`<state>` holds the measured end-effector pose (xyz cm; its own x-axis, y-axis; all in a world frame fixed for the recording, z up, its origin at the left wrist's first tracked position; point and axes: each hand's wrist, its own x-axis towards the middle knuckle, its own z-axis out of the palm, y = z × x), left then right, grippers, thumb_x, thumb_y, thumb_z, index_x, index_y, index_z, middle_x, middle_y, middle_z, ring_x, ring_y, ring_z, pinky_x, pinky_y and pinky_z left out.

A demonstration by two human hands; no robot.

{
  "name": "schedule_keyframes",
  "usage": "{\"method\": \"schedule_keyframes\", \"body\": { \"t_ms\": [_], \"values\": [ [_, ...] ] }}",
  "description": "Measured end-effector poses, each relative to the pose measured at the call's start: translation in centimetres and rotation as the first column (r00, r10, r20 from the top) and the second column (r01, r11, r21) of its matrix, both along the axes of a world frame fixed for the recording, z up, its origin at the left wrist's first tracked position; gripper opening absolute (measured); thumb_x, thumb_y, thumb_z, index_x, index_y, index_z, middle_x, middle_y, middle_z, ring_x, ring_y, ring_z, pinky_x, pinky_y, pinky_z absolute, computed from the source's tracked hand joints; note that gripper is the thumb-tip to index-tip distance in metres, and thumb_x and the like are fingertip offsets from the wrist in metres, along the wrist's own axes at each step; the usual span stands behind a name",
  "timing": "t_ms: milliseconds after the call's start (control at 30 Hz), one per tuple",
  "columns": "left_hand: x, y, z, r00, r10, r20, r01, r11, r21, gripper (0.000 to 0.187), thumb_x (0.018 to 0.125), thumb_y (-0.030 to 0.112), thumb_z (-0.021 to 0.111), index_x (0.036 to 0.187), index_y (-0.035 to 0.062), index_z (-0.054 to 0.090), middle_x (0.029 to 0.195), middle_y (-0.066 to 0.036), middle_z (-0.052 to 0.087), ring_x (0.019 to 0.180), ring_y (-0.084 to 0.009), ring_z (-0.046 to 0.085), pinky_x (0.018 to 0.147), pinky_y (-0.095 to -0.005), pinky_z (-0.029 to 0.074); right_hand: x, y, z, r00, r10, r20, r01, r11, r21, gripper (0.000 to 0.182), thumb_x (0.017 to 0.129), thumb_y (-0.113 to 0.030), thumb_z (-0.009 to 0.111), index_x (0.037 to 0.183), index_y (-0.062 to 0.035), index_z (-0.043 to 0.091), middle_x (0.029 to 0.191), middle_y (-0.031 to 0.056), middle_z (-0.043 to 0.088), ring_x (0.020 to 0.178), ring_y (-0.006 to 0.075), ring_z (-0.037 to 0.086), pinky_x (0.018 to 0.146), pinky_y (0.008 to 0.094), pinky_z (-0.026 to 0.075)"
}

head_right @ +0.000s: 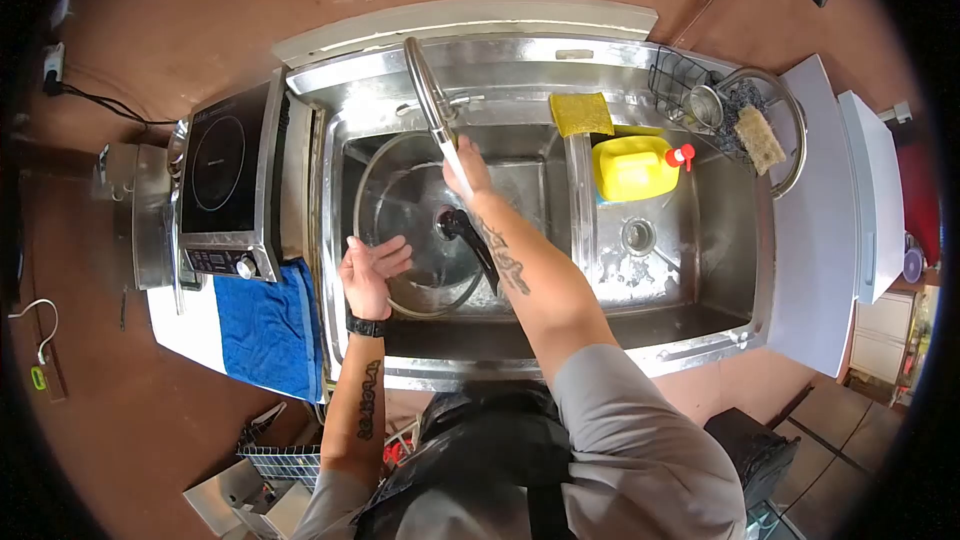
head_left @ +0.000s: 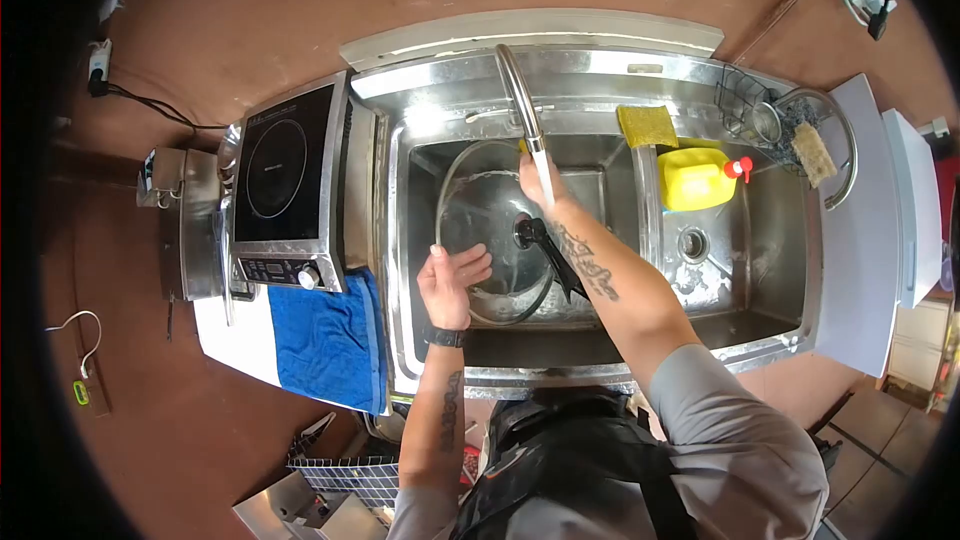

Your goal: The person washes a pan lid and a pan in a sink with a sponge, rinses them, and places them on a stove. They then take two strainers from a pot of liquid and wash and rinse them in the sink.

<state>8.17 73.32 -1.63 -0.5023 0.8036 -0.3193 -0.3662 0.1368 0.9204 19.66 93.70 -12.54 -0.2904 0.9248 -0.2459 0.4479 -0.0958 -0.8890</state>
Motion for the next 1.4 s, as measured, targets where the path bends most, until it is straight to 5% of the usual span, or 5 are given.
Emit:
{"method": "schedule_keyframes", "body": {
  "t_ms": [567, 633, 833, 1100, 1400],
  "values": [
    [-1.9, -2.6, -1.9, 0.945, 0.152, 0.289, -0.114, 0.983, -0.143, 0.018, 0.086, 0.012, 0.072, 0.092, 0.0033, 0.058, 0.106, -0.023, 0.068, 0.094, -0.0355, 0.069, 0.078, -0.043, 0.059, 6.0, -9.5, -10.1, 0.984, 0.17, 0.061, -0.173, 0.984, 0.051, 0.035, 0.098, -0.006, 0.051, 0.133, -0.0023, 0.052, 0.115, 0.0129, 0.064, 0.107, 0.0223, 0.061, 0.095, 0.0296, 0.047],
    [-2.3, -3.0, -2.3, 0.942, 0.138, 0.307, -0.147, 0.989, 0.008, 0.015, 0.086, 0.011, 0.071, 0.094, 0.0043, 0.06, 0.106, -0.023, 0.068, 0.096, -0.035, 0.069, 0.078, -0.0422, 0.059, 4.5, -5.1, -10.3, 0.935, 0.259, -0.241, -0.046, 0.765, 0.643, 0.035, 0.096, -0.008, 0.056, 0.13, -0.0011, 0.054, 0.115, 0.0137, 0.064, 0.105, 0.0253, 0.063, 0.091, 0.0305, 0.049],
    [-2.7, -5.9, -0.6, 0.983, 0.099, 0.158, -0.105, 0.994, 0.034, 0.021, 0.09, 0.015, 0.063, 0.106, 0.0035, 0.058, 0.128, -0.025, 0.06, 0.116, -0.0394, 0.061, 0.093, -0.0509, 0.05, 9.6, -4.1, -1.9, 0.926, 0.032, 0.377, -0.071, 0.993, 0.09, 0.041, 0.085, -0.022, 0.066, 0.122, -0.0035, 0.061, 0.123, 0.0215, 0.061, 0.104, 0.0302, 0.064, 0.09, 0.0363, 0.05],
    [-1.1, -10.4, 2.4, 0.995, 0.098, 0.024, -0.098, 0.995, 0.002, 0.017, 0.09, 0.012, 0.063, 0.102, -0.0005, 0.063, 0.126, -0.027, 0.06, 0.11, -0.0374, 0.064, 0.08, -0.0442, 0.059, 28.1, -8.6, 0.2, 0.367, -0.796, -0.48, 0.812, 0.526, -0.252, 0.028, 0.098, -0.018, 0.049, 0.12, -0.0026, 0.053, 0.109, 0.0099, 0.062, 0.099, 0.0195, 0.061, 0.087, 0.0332, 0.049],
    [-2.6, -12.8, 2.9, 0.998, 0.019, 0.067, -0.02, 1.0, 0.024, 0.013, 0.093, 0.024, 0.059, 0.089, 0.014, 0.051, 0.137, -0.022, 0.054, 0.123, -0.0379, 0.056, 0.099, -0.0486, 0.046, 39.8, 1.8, 2.5, 0.257, -0.765, -0.591, 0.362, 0.643, -0.675, 0.046, 0.1, -0.042, 0.044, 0.118, -0.0026, 0.058, 0.105, 0.0149, 0.067, 0.091, 0.0299, 0.066, 0.08, 0.043, 0.053]
  ]
}}
